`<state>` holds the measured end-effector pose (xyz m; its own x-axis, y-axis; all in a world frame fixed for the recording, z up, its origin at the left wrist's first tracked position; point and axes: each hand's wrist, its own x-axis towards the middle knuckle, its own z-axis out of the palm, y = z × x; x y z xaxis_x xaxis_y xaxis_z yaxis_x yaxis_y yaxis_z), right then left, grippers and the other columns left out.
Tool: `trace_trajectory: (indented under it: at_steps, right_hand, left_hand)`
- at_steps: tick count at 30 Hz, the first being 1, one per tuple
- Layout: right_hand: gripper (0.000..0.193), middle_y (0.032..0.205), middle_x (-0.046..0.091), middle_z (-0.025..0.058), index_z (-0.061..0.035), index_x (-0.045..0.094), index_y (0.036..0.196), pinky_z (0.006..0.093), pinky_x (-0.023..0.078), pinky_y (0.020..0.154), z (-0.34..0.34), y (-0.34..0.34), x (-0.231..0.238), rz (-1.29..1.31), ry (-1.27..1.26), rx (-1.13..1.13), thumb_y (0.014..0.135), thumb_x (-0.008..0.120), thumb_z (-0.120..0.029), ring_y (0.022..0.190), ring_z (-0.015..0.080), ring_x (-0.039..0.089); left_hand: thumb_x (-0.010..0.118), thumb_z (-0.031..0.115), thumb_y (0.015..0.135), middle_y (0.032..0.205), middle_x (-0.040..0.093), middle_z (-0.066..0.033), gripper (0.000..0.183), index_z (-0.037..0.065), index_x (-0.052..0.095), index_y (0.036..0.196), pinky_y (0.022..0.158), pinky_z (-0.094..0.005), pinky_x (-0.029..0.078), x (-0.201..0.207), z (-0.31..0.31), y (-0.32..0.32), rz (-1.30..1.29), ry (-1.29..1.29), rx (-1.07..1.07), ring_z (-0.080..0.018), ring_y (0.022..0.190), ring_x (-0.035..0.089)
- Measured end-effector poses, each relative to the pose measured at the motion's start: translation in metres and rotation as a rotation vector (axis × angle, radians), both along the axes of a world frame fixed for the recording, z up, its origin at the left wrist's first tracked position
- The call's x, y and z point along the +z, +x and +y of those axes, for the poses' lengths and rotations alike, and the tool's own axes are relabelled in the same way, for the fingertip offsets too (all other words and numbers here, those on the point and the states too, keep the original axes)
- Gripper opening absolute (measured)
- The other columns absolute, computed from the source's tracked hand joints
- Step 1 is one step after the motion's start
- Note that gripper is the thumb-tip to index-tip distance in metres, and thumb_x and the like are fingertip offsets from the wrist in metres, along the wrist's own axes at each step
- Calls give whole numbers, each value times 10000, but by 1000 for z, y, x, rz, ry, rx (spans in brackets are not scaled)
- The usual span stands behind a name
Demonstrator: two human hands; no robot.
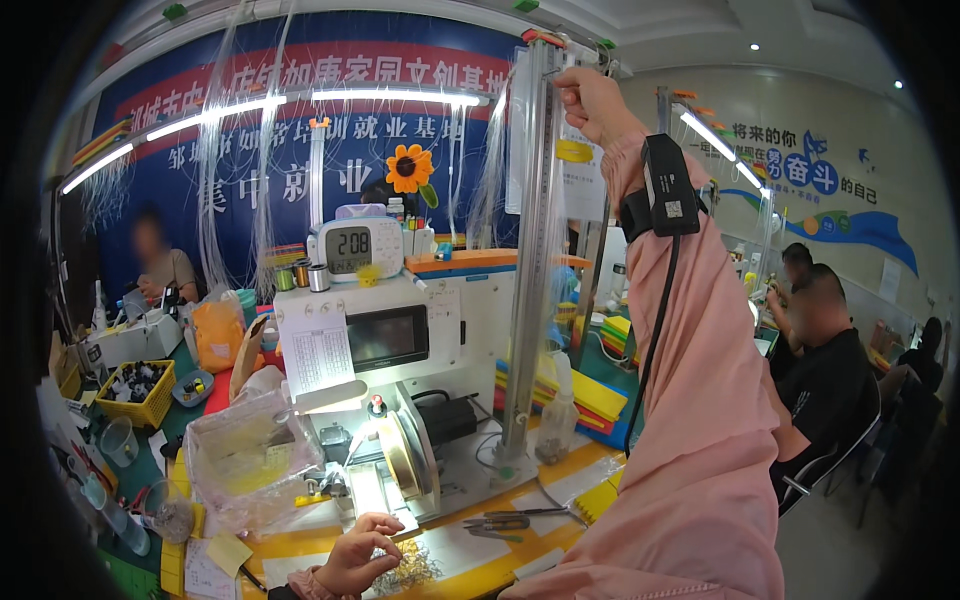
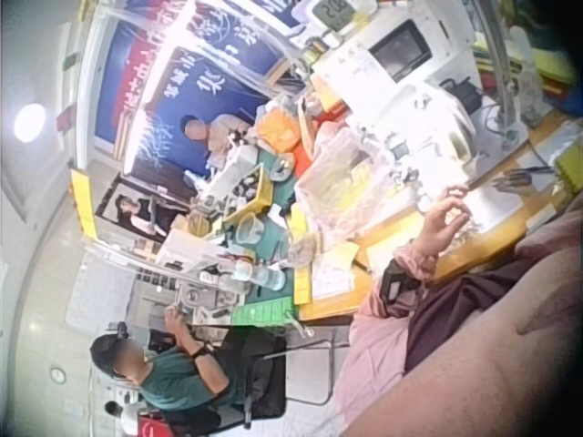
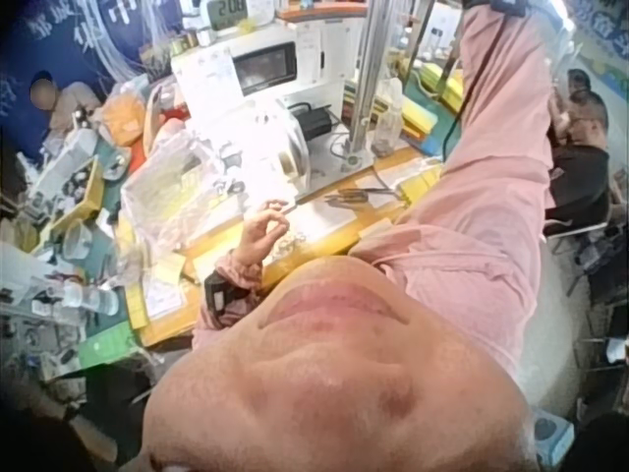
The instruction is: Assembling small metal components using glue and precision tools at a workbench.
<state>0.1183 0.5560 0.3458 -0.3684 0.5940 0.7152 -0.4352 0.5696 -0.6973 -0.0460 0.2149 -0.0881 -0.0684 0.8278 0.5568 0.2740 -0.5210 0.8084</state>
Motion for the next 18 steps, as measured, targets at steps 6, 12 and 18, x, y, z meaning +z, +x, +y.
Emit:
trace_trajectory:
  at_steps: [6,12,18]
  right_hand:
    - [96,527,423,-4,-47,490,707,230,199,338,-3,-13,-2,101,80,27,773,552,-80,348,68,249]
    - [61,596,462,-17,-29,563,803,226,249,408,-63,26,-57,190,207,51,769,583,-75,436,68,321]
    - [129,992,541,63,-44,538,926,174,401,570,-142,161,-206,24,444,176,823,507,-114,606,62,470]
  left_hand:
    - [619,41,740,1037,532,-145,73,39,592,808,890,-369,324,-8,-3,1,-16,18,-9,-241,1013,460]
    - [697,32,667,1065,493,-108,116,71,632,755,883,-356,350,0,-6,4,-114,-109,-72,-238,1022,461]
    - [569,-8,660,1212,387,-134,71,57,549,679,916,-394,354,-4,-17,-8,-188,52,164,-245,1153,359]
